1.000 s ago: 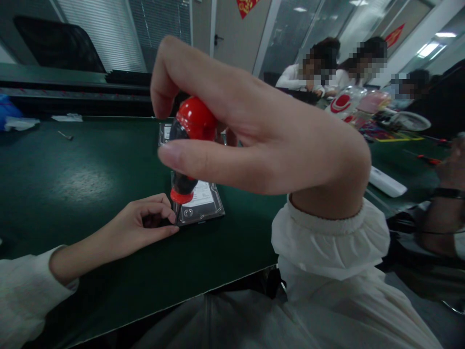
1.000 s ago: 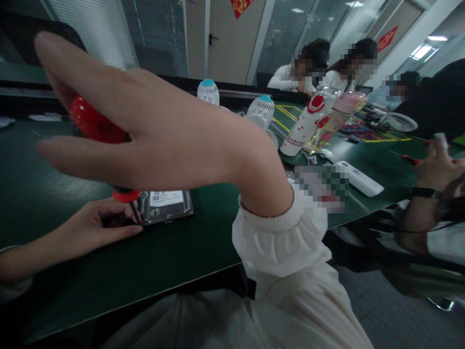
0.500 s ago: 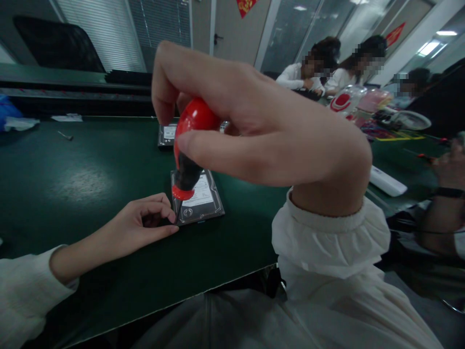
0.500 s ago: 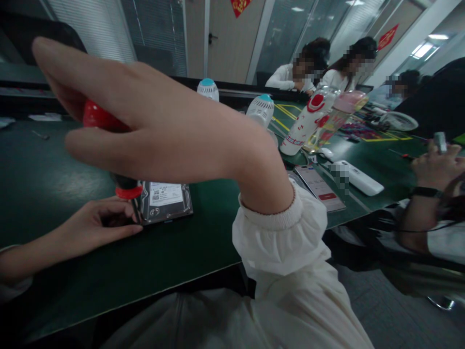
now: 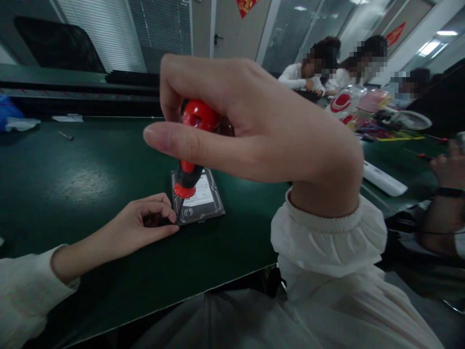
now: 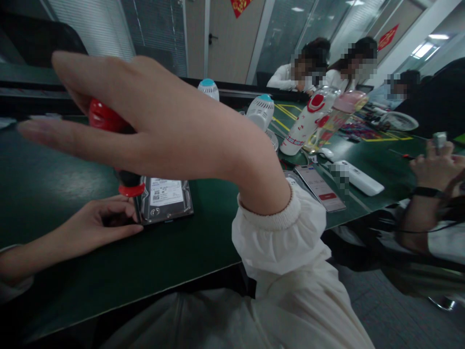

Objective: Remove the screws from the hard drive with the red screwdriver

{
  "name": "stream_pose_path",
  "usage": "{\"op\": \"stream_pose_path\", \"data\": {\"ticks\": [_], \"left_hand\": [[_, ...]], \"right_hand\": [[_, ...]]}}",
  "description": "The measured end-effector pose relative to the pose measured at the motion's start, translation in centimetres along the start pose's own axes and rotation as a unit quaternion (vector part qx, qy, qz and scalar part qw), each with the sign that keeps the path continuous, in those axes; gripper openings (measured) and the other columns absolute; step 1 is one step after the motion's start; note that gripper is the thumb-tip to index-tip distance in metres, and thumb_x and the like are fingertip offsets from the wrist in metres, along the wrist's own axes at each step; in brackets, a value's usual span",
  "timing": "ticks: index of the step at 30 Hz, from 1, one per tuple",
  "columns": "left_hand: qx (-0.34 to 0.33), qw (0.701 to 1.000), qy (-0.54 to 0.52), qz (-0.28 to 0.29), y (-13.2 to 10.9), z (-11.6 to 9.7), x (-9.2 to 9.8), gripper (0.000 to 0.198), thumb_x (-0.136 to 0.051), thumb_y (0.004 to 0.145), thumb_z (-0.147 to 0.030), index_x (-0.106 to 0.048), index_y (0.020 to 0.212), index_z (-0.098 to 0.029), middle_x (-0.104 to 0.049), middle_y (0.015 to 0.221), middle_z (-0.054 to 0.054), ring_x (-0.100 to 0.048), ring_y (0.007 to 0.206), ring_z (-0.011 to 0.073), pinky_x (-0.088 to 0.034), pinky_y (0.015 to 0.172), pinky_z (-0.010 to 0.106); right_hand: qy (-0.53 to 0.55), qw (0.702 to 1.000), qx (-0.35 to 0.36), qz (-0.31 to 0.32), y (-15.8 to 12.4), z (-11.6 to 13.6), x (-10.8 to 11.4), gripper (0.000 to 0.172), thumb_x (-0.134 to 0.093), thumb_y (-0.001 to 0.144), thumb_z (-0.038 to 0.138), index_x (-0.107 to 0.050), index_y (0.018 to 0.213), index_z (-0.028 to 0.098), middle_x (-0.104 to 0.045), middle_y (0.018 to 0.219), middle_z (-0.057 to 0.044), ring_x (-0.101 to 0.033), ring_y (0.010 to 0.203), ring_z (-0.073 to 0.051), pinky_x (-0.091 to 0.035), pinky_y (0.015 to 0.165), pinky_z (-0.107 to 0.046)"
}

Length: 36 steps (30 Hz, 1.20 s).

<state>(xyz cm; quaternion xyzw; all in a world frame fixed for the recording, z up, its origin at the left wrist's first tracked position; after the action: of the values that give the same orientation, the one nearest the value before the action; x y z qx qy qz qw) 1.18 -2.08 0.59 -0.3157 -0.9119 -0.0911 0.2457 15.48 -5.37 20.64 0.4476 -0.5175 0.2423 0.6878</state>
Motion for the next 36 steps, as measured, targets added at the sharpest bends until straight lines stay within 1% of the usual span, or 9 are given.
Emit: {"op": "stream_pose_path", "data": {"ticks": [3, 5, 10, 14, 16, 22, 28, 32, 36], "left_hand": [[-0.004, 1.0, -0.004, 0.0, -0.1, -0.1, 0.0, 0.015, -0.073, 0.084, -0.03, -0.067, 0.077, -0.018, -0.06, 0.088, 0.0, -0.058, 0.072, 0.0111, -0.048, 0.062, 0.023], [-0.005, 1.0, -0.011, -0.001, -0.1, 0.0, 0.0, 0.014, -0.073, 0.084, -0.029, -0.067, 0.078, -0.018, -0.061, 0.088, 0.0, -0.058, 0.073, 0.011, -0.047, 0.063, 0.023], [0.0, 1.0, -0.023, 0.006, -0.1, 0.6, 0.0, 0.016, -0.074, 0.086, -0.031, -0.066, 0.08, -0.019, -0.062, 0.092, -0.001, -0.058, 0.075, 0.0107, -0.047, 0.065, 0.022], [0.007, 1.0, -0.016, 0.012, -0.2, 1.0, 0.0, 0.018, -0.073, 0.087, -0.034, -0.065, 0.081, -0.018, -0.064, 0.092, 0.0, -0.058, 0.076, 0.0114, -0.048, 0.065, 0.022], [0.01, 1.0, -0.012, 0.015, -0.2, 0.9, -0.1, 0.018, -0.072, 0.087, -0.034, -0.066, 0.081, -0.018, -0.064, 0.09, 0.0, -0.058, 0.076, 0.0122, -0.047, 0.064, 0.022], [0.002, 1.0, 0.011, -0.001, 0.0, 0.3, 0.1, 0.02, -0.073, 0.084, -0.037, -0.066, 0.075, -0.02, -0.063, 0.086, 0.0, -0.058, 0.074, 0.0136, -0.047, 0.061, 0.022], [0.001, 1.0, 0.03, -0.009, 0.0, 0.3, 0.3, 0.018, -0.074, 0.082, -0.035, -0.065, 0.074, -0.021, -0.061, 0.086, -0.001, -0.057, 0.07, 0.0121, -0.046, 0.058, 0.021], [-0.009, 1.0, 0.026, -0.011, 0.1, -0.2, 0.2, 0.018, -0.073, 0.082, -0.033, -0.066, 0.074, -0.019, -0.061, 0.087, 0.0, -0.056, 0.071, 0.0115, -0.043, 0.057, 0.02], [0.002, 1.0, 0.026, -0.003, 0.1, 0.2, 0.0, 0.02, -0.073, 0.083, -0.035, -0.066, 0.075, -0.018, -0.061, 0.085, 0.0, -0.056, 0.07, 0.0116, -0.044, 0.057, 0.022]], "right_hand": [[0.018, 0.999, -0.018, 0.03, -0.1, 0.0, -0.2, 0.014, -0.044, 0.096, 0.026, -0.047, 0.104, 0.014, -0.048, 0.101, 0.0, -0.04, 0.084, -0.008, -0.038, 0.085, -0.026], [-0.005, 0.999, -0.024, 0.024, -0.1, 0.0, -0.1, 0.012, -0.044, 0.094, 0.026, -0.046, 0.102, 0.016, -0.049, 0.102, 0.002, -0.044, 0.088, -0.007, -0.04, 0.086, -0.027], [-0.041, 0.999, -0.01, 0.003, 0.0, 0.1, 0.1, 0.036, -0.034, 0.103, 0.044, -0.052, 0.1, 0.014, -0.053, 0.092, 0.001, -0.048, 0.085, -0.007, -0.042, 0.087, -0.025], [0.002, 1.0, 0.009, 0.025, -0.2, 0.0, -0.2, 0.025, -0.048, 0.096, 0.032, -0.049, 0.112, 0.012, -0.054, 0.108, -0.002, -0.047, 0.087, -0.007, -0.043, 0.085, -0.024], [-0.005, 1.0, 0.025, 0.016, -0.1, 0.1, -0.2, 0.022, -0.049, 0.095, 0.031, -0.049, 0.109, 0.013, -0.055, 0.11, -0.001, -0.046, 0.088, -0.007, -0.043, 0.086, -0.025], [-0.067, 0.998, -0.007, 0.0, 0.5, 0.1, -0.2, 0.037, -0.04, 0.102, 0.047, -0.053, 0.094, 0.013, -0.052, 0.084, 0.002, -0.043, 0.076, -0.006, -0.039, 0.077, -0.025], [-0.047, 0.999, 0.004, 0.005, 0.3, 0.2, -0.2, 0.048, -0.035, 0.103, 0.052, -0.053, 0.083, 0.013, -0.045, 0.074, 0.003, -0.037, 0.069, -0.005, -0.032, 0.067, -0.025], [-0.015, 1.0, -0.007, -0.012, 0.3, 0.0, -0.1, 0.05, -0.045, 0.1, 0.052, -0.052, 0.071, 0.012, -0.038, 0.066, 0.003, -0.031, 0.063, -0.005, -0.027, 0.062, -0.028], [-0.01, 1.0, 0.004, 0.011, 0.1, 0.0, -0.2, 0.028, -0.047, 0.1, 0.036, -0.06, 0.097, 0.011, -0.057, 0.086, 0.001, -0.044, 0.075, -0.006, -0.038, 0.072, -0.025]]}}
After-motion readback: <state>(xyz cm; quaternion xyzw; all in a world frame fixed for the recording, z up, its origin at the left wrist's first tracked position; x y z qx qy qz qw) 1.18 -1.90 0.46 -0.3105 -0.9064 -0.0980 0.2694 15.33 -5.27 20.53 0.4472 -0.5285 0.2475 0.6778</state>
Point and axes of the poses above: each hand's wrist, its own y-axis towards the middle knuckle, its own x-axis out of the back of the hand, z = x × y, the point moved 7 cm from there along y, towards the middle knuckle
